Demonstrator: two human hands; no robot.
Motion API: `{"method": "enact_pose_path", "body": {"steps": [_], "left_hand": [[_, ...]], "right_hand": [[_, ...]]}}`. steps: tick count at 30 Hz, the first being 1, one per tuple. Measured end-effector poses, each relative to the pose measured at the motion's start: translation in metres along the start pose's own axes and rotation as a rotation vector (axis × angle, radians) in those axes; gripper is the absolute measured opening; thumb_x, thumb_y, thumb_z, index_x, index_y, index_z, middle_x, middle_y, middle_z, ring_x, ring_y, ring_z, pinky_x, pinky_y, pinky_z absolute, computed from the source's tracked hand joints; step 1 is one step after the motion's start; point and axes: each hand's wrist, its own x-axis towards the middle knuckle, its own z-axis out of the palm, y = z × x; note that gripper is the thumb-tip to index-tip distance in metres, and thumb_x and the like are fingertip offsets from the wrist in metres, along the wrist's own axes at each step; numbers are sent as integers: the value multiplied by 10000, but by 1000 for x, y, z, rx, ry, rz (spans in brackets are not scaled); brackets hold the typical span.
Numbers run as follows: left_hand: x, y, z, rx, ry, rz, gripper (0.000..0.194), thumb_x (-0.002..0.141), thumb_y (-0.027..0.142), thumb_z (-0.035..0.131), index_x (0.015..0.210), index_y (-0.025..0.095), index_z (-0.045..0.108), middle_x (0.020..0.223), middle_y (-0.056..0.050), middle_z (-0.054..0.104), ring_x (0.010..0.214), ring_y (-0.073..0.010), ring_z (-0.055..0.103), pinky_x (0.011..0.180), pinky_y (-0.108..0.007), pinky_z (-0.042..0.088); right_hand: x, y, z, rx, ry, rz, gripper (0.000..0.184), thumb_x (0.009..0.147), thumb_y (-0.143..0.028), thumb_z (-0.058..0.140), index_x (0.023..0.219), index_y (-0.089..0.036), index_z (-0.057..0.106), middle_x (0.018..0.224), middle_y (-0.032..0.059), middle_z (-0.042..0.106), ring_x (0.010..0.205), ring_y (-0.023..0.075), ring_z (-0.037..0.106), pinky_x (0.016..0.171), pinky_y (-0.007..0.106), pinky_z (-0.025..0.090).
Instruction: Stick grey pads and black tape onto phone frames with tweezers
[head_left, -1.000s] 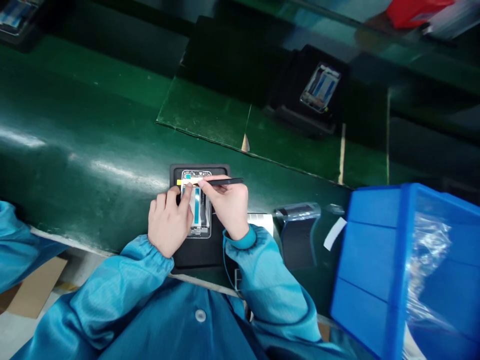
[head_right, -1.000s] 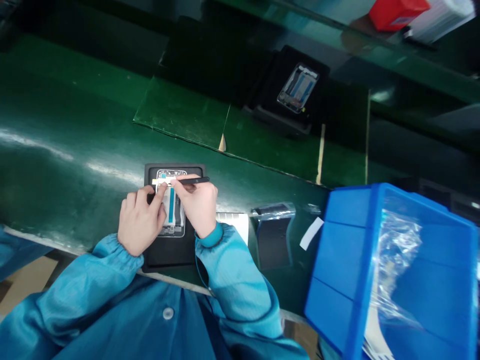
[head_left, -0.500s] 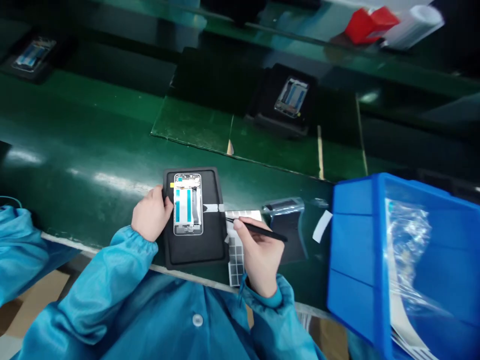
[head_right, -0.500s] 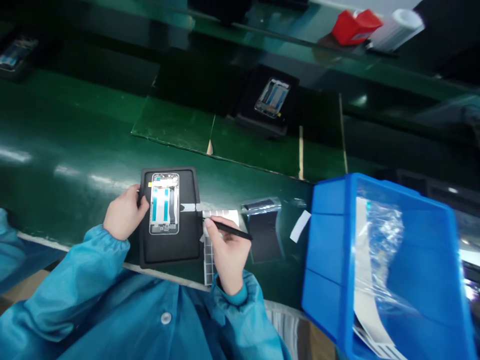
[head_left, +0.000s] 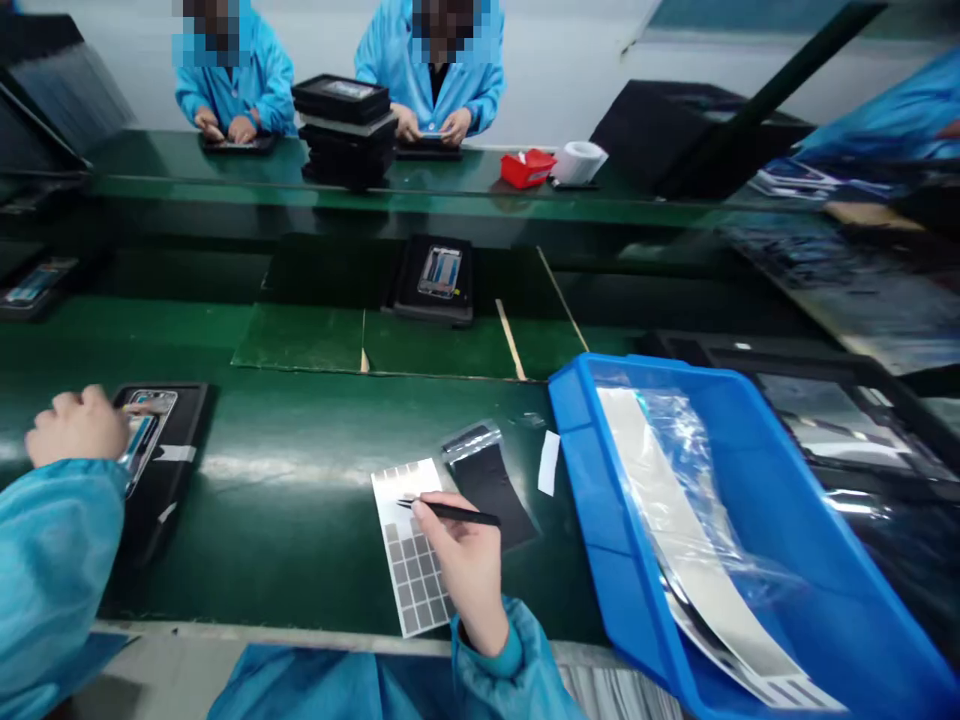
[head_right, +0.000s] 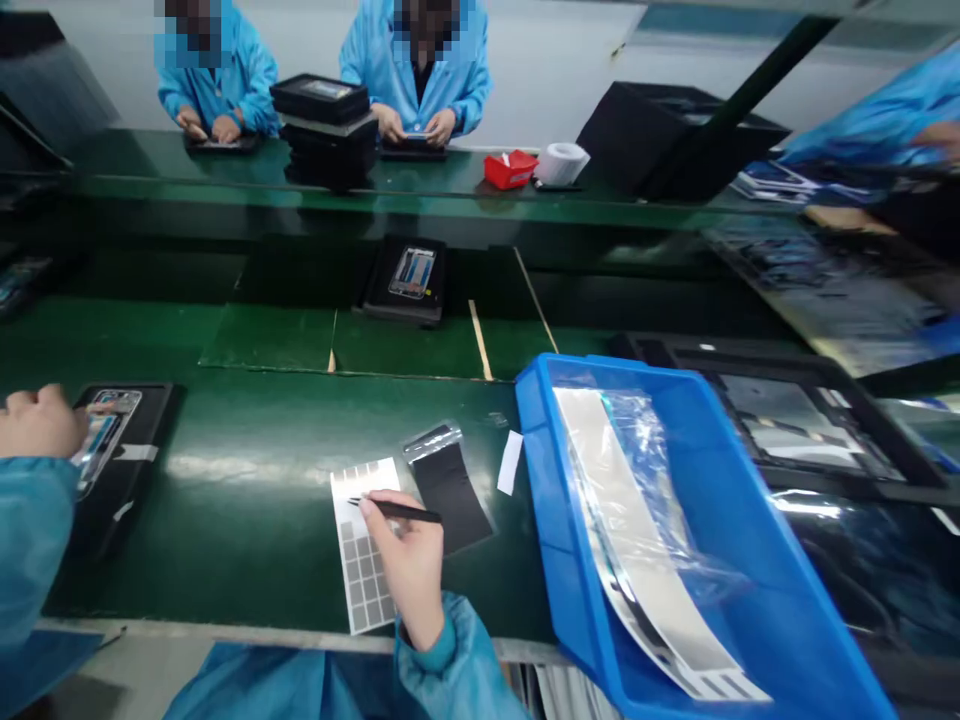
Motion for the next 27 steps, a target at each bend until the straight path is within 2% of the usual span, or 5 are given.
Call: {"method": "enact_pose_path", "body": {"steps": [6, 9, 12, 17, 27], "left_hand": [[-27, 208, 3, -284, -140, 486, 388, 930, 373, 498, 1284, 262, 612, 1121, -63, 716, 1071, -236, 658, 940, -339, 515], [-23, 303, 17, -364, -186, 574, 476, 965, 331, 512, 1434, 256, 491, 1162, -98, 694, 1110, -250, 648, 967, -390, 512], [-4, 355, 24, -429, -245, 584, 449, 965, 379, 581, 1370, 191, 530, 1243, -116, 635, 1101, -244, 637, 953, -460, 537], [17, 362, 29, -620, -336, 571, 365, 953, 385, 616, 1251, 175, 598, 1267, -98, 612, 1092, -218, 628, 919, -429, 561], [-19, 277, 40, -1384, -440, 216, 229, 861, 335, 566, 1034, 265, 433, 857, 30, 592, 678, -138, 709, 643, -306, 603]], "right_hand": [[-6, 3, -16, 40, -40, 36, 212, 762, -392, 800, 838, -195, 785, 850, 100, 781, 811, 264, 744, 768, 382, 609], [-18, 5, -28, 27, -57, 69, 237, 752, -412, 809, 842, -195, 781, 859, 105, 782, 838, 278, 746, 793, 385, 605], [-31, 10, -43, 21, -36, 124, 265, 752, -443, 807, 839, -195, 778, 868, 107, 779, 849, 283, 744, 800, 373, 600], [-38, 18, -61, 40, 28, 186, 304, 740, -478, 812, 835, -191, 776, 843, 104, 773, 806, 276, 738, 756, 345, 600], [-13, 12, -69, 31, -53, 94, 269, 749, -446, 807, 847, -198, 774, 852, 107, 783, 807, 273, 750, 749, 374, 619]]}}
